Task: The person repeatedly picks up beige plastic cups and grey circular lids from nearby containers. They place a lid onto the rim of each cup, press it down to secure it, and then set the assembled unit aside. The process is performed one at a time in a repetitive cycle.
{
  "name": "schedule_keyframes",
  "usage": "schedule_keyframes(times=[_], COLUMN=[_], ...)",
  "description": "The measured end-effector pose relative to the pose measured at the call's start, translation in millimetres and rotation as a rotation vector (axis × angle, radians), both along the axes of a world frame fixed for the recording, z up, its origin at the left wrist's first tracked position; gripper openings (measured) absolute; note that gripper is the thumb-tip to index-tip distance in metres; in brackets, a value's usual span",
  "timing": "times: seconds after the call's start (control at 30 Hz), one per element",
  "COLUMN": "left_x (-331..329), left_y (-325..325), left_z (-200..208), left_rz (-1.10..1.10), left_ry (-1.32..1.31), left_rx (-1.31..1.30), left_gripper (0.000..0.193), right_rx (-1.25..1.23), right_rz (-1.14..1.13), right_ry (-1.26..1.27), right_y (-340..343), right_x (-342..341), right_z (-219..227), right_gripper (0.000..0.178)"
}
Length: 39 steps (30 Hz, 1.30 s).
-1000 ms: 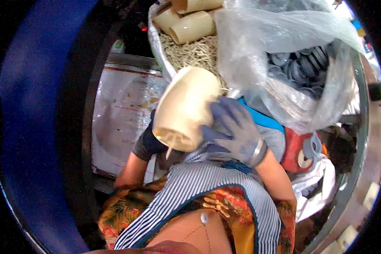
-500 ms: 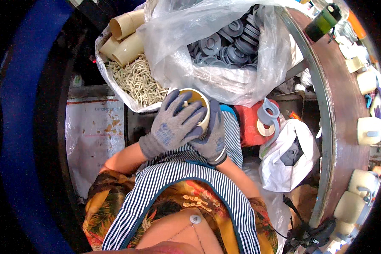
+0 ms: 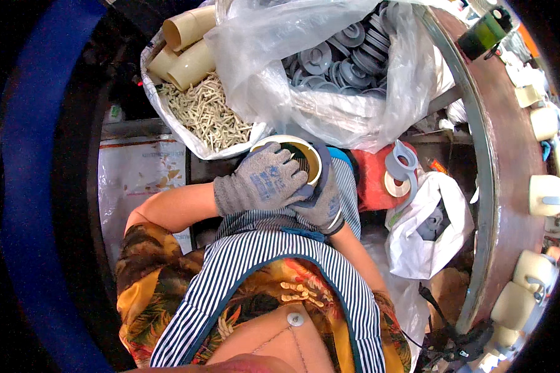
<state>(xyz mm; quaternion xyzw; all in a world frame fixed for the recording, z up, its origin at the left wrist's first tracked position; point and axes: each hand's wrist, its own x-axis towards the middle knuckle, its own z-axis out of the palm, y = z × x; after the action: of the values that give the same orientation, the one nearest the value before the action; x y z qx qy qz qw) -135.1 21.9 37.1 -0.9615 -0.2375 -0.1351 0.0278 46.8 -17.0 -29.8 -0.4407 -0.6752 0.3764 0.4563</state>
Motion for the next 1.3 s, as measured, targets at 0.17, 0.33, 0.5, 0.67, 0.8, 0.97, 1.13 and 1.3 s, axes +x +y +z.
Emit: schedule_keyframes(times=[0.17,0.33,0.5,0.67,0.8,0.97,1.13,1.3], left_x=[-5.7,-29.8,-40.9,-97.7,-74.9,-23.8,-24.2,-2.6], left_y=[14.8,60.5,62.2,93.7,73.4,28.2,20.9,35.6], left_z=[17.0,24.9,-20.2,-25.5,-21.9,-20.8,-28.5,-52.7], left_rz=[-0.036,0.158,-0.945,0.284,0.259,-0.036,0.101,0.015], left_ry=[-0.203,-1.443,-2.172,-1.812,-1.042,-0.835,-0.707,-0.838], left_rx=[-0.191,-1.476,-2.359,-1.007,-0.433,-1.254,-1.061,-0.917], left_gripper=[0.033,0.020,0.029,0.031,0.047,0.044,0.040,0.042], right_rx=[0.139,0.180,0.081,0.069,-0.138,0.133,0.018,0.032], right_rz=[-0.009,0.019,0.133,0.141,0.340,0.254,-1.012,-0.888], right_ry=[-0.078,-0.158,-0.106,0.031,0.215,-0.387,-0.903,-0.640], right_y=[8.7,11.4,16.4,17.7,23.4,18.0,-12.1,-6.8], right_x=[-0.8,-5.9,6.6,4.9,11.5,61.4,183.8,275.8], right_z=[11.2,25.6,22.9,37.2,42.9,38.8,2.6,-103.2], right_gripper=[0.108,0.115,0.116,0.120,0.129,0.102,0.062,0.054])
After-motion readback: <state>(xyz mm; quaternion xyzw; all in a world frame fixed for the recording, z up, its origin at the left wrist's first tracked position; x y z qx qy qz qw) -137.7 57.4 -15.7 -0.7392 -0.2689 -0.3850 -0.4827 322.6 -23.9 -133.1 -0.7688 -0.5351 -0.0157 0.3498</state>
